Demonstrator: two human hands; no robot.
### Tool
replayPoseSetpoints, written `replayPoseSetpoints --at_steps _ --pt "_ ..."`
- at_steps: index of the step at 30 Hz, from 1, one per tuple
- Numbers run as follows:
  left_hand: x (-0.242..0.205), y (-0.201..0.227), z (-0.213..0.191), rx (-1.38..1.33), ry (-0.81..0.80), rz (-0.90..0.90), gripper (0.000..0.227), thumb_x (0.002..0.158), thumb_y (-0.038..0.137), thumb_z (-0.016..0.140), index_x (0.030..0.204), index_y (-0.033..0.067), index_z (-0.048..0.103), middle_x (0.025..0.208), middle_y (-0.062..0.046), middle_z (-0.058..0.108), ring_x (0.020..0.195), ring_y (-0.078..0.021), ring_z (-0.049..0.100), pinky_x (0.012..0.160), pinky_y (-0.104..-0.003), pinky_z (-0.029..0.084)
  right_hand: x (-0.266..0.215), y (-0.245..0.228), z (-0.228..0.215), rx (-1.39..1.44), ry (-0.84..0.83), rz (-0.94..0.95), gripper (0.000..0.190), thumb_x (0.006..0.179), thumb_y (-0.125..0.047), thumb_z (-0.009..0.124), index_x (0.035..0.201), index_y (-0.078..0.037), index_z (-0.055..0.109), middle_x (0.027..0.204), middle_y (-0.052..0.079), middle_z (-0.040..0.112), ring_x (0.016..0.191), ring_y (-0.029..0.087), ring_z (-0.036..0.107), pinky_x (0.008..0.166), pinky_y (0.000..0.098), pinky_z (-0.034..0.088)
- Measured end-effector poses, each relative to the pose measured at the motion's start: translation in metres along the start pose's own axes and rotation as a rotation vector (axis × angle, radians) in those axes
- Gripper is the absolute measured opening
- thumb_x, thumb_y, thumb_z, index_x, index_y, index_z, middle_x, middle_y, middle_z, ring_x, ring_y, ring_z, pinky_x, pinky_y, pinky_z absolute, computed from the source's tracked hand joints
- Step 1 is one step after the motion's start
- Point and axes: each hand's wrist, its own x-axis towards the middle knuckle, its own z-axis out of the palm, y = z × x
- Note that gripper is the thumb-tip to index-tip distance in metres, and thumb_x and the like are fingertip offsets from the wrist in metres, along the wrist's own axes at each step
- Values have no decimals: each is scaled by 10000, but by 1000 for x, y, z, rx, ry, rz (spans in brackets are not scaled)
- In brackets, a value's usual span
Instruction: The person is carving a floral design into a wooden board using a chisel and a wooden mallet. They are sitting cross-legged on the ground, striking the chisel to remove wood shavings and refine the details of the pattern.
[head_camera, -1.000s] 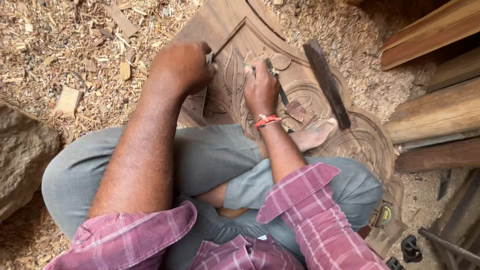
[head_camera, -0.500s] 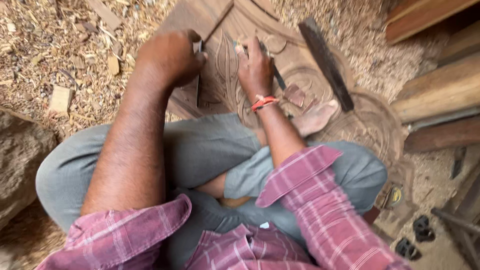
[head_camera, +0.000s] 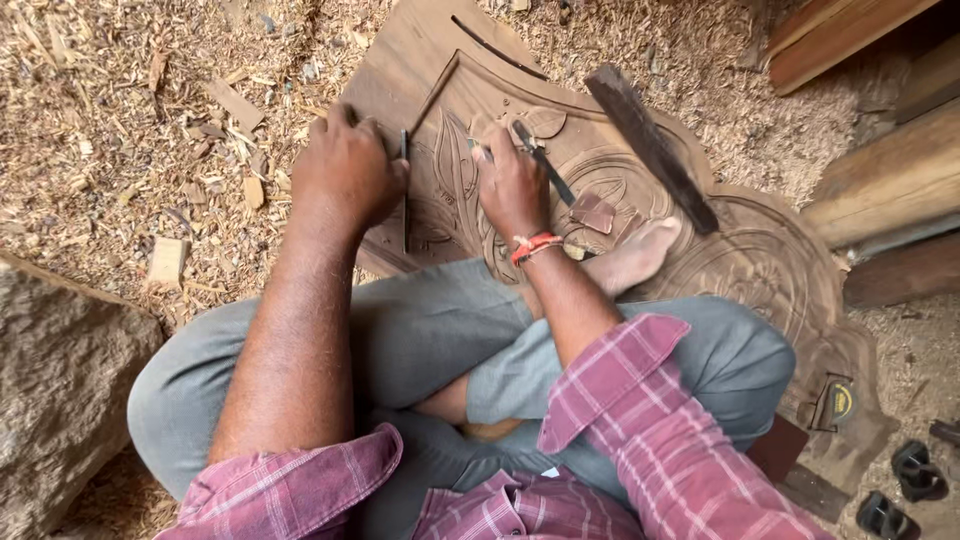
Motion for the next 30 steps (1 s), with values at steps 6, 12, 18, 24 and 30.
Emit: replayPoseSetpoints --at_steps 6,12,18,24,30 --pt "4 -3 4 -70 67 42 536 1020 416 586 1340 -14 592 1475 -251 455 1339 -375 482 1030 -501 508 12 9 12 -1 -37 2 130 1038 -225 624 1075 -113 569 847 171 705 817 425 686 651 539 505" --pt "-1 1 -2 -70 -24 -44 538 1012 432 600 1403 64 572 1522 -201 460 1411 -336 471 1110 -494 481 12 0 -1 -35 -98 47 144 1009 -227 626 1106 -129 584 768 198 669 741 439 664 610 564 472" --pt "5 -2 8 -51 91 24 579 960 463 632 1356 47 558 1487 -237 392 1335 -393 436 995 -546 454 12 14 8 -72 -55 -47 123 1032 -234 637 1076 -126 596 796 201 661 782 451 651 633 572 470" --pt "0 2 5 -115 78 -22 511 955 410 642 1340 77 598 1434 -218 468 1332 -375 483 1046 -511 460 30 28 36 -74 79 -210 244 1001 -175 614 1215 -64 578 880 170 711 853 426 680 754 584 508" --pt "5 -5 14 -47 241 112 590 924 437 708 1298 -9 614 1415 -262 491 1282 -412 518 1048 -472 470 23 26 3 -123 -207 -47 151 1016 -226 634 1083 -91 618 814 179 701 805 426 668 664 565 492"
